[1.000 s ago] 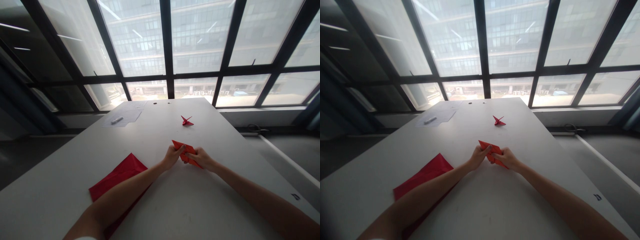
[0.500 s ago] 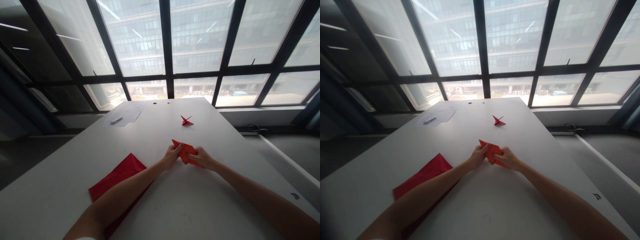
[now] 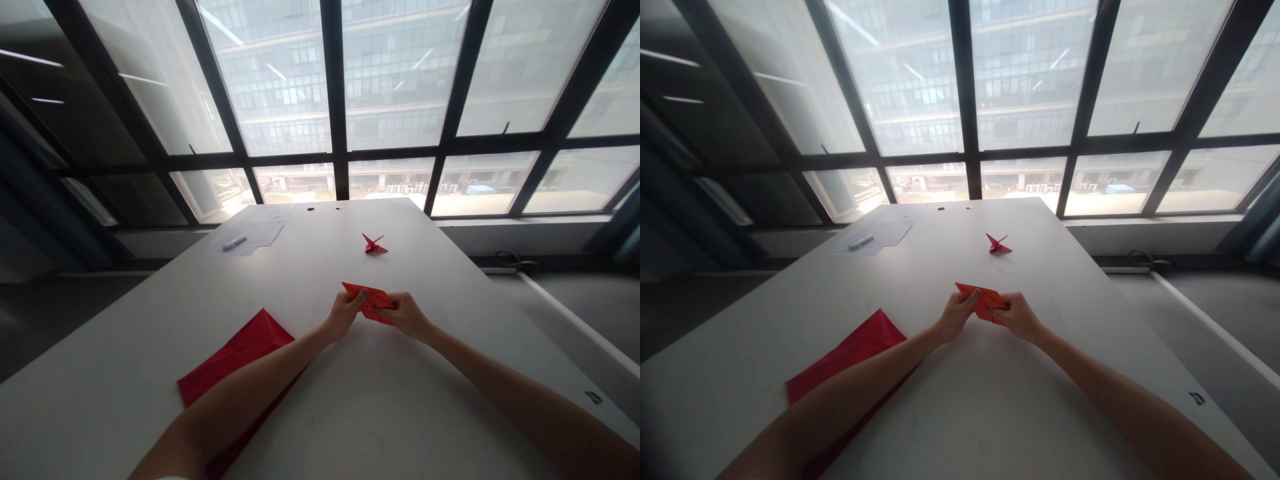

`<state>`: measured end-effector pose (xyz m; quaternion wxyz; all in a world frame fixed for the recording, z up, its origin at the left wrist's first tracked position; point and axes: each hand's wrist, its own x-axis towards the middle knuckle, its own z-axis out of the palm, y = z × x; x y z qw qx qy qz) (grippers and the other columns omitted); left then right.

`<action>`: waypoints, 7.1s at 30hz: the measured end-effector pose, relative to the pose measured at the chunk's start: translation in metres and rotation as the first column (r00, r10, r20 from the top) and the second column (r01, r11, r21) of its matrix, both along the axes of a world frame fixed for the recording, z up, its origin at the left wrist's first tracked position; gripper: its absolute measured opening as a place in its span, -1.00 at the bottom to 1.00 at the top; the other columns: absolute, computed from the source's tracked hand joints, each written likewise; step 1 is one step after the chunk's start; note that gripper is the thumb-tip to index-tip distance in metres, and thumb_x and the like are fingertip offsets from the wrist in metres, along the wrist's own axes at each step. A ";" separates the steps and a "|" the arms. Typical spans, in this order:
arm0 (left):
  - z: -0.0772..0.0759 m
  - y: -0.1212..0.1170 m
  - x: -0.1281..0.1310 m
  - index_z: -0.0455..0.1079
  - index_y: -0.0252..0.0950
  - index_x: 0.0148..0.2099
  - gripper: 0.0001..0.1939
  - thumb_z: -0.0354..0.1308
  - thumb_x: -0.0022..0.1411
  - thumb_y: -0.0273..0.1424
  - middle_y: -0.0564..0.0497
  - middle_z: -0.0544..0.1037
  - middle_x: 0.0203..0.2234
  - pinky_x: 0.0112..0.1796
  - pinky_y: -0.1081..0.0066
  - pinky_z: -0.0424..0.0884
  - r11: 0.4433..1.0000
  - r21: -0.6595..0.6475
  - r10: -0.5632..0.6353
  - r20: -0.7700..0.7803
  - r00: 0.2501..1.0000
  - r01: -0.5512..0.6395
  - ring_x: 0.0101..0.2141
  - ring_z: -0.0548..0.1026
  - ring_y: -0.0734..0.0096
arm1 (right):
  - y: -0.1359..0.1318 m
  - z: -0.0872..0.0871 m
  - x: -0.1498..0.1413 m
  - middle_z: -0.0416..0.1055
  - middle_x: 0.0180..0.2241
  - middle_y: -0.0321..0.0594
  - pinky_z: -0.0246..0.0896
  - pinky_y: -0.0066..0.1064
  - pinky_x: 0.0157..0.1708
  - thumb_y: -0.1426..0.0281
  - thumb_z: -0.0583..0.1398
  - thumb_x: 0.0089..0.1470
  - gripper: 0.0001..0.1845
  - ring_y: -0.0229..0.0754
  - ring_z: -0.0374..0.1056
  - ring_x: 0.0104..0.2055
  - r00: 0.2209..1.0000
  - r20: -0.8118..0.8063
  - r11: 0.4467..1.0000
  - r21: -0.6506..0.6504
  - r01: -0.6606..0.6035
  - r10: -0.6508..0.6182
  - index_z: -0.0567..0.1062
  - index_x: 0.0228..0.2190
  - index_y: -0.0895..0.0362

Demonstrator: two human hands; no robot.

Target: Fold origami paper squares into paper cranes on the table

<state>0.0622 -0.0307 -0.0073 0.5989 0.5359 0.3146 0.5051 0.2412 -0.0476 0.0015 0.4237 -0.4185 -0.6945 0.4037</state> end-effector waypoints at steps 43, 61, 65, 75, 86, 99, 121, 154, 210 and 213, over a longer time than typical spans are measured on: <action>0.013 -0.006 -0.020 0.44 -0.08 0.09 -0.66 -0.03 0.39 -0.19 -0.06 0.48 -0.06 0.01 0.28 0.29 0.629 0.615 0.408 -0.782 0.472 0.475 -0.05 0.40 0.27 | -0.006 0.009 0.028 0.51 -0.15 -0.10 0.09 -0.21 -0.05 0.33 0.05 0.31 -0.73 -0.07 0.31 -0.08 0.622 0.751 0.724 0.553 -0.413 -0.219 0.54 -0.16 0.12; 0.001 0.013 -0.026 0.53 -0.22 -0.27 -0.83 0.13 0.29 -0.31 -0.02 0.57 -0.29 -0.14 0.36 0.29 0.741 0.578 0.366 -0.773 0.517 0.340 -0.24 0.47 0.32 | 0.005 -0.011 0.017 0.47 -0.38 -0.21 0.15 -0.38 -0.22 0.46 0.09 0.19 -0.77 -0.17 0.33 -0.29 0.810 0.562 0.884 0.451 -0.126 -0.171 0.54 -0.39 0.09; -0.001 0.013 -0.024 0.48 -0.21 -0.12 -0.82 0.13 0.24 -0.45 0.02 0.58 -0.29 -0.12 0.34 0.33 0.789 0.557 0.349 -0.753 0.557 0.259 -0.21 0.47 0.31 | 0.007 -0.012 0.013 0.45 -0.39 -0.24 0.14 -0.42 -0.26 0.54 0.10 0.12 -0.81 -0.19 0.32 -0.31 0.815 0.542 0.892 0.446 -0.074 -0.203 0.51 -0.36 0.10; 0.014 -0.016 -0.017 0.18 -0.17 0.30 -0.56 -0.14 0.43 -0.32 -0.09 0.33 0.21 0.25 0.12 -0.05 0.608 0.590 0.468 -0.807 0.361 0.531 0.25 0.18 0.24 | 0.002 -0.004 0.012 0.44 -0.35 -0.20 0.13 -0.35 -0.18 0.51 0.17 0.11 -0.83 -0.15 0.29 -0.24 0.744 0.625 0.840 0.517 -0.165 -0.238 0.56 -0.41 0.08; 0.009 -0.024 -0.031 -0.18 -0.51 0.41 0.02 -0.26 0.22 0.23 -0.36 -0.21 0.36 0.24 -0.12 -0.34 0.871 0.203 0.234 -0.972 -0.014 0.446 0.35 -0.23 -0.10 | -0.004 0.003 0.015 0.46 -0.32 -0.17 0.05 -0.27 -0.16 0.44 0.14 0.17 -0.74 -0.14 0.27 -0.22 0.680 0.690 0.822 0.522 -0.229 -0.248 0.57 -0.48 0.09; 0.010 0.000 -0.022 0.39 -0.14 0.14 -0.64 -0.06 0.38 -0.32 -0.12 0.49 -0.06 -0.03 0.22 0.30 0.808 0.564 0.515 -0.817 0.260 0.169 -0.05 0.43 0.16 | 0.006 -0.007 0.011 0.46 -0.47 -0.24 0.09 -0.35 -0.25 0.38 0.14 0.19 -0.63 -0.21 0.30 -0.38 0.781 0.584 0.877 0.470 -0.103 -0.222 0.49 -0.63 0.13; 0.001 0.008 -0.020 0.55 -0.17 -0.22 -0.84 0.13 0.23 -0.41 0.02 0.52 -0.31 -0.15 0.37 0.34 0.839 0.527 0.445 -0.806 0.390 0.131 -0.24 0.45 0.32 | 0.019 -0.019 0.013 0.46 -0.34 -0.22 0.22 -0.35 -0.18 0.50 0.20 0.04 -0.92 -0.13 0.34 -0.22 0.836 0.433 0.903 0.400 0.157 -0.337 0.49 -0.41 0.10; -0.004 -0.023 -0.011 -0.20 -0.33 0.42 -0.30 -0.39 0.41 -0.02 -0.19 -0.11 0.38 0.28 0.08 -0.19 0.752 0.369 0.358 -0.924 0.131 0.547 0.36 -0.18 0.17 | -0.001 -0.004 0.029 0.37 0.13 0.01 0.10 -0.15 0.20 0.42 -0.04 0.27 -0.56 -0.03 0.24 0.21 0.658 0.637 0.859 0.512 0.029 -0.402 0.46 0.06 0.23; -0.001 -0.028 -0.011 -0.22 -0.40 0.42 -0.20 -0.37 0.36 0.06 -0.25 -0.14 0.37 0.28 0.02 -0.24 0.810 0.343 0.345 -0.934 0.087 0.476 0.36 -0.20 0.11 | -0.003 -0.025 0.022 -0.17 0.37 0.03 -0.35 0.01 0.33 0.16 -0.23 0.33 -0.33 -0.02 -0.26 0.41 0.597 0.707 0.909 0.406 0.097 -0.379 -0.08 0.34 0.25; -0.003 -0.029 -0.010 -0.24 -0.38 0.43 -0.21 -0.38 0.37 0.04 -0.23 -0.13 0.38 0.28 0.05 -0.24 0.801 0.373 0.369 -0.924 0.106 0.468 0.36 -0.19 0.13 | -0.006 -0.020 0.017 -0.14 0.37 -0.10 -0.33 -0.04 0.33 0.20 -0.22 0.35 -0.38 -0.09 -0.25 0.41 0.637 0.746 0.913 0.374 -0.161 -0.193 -0.04 0.33 0.16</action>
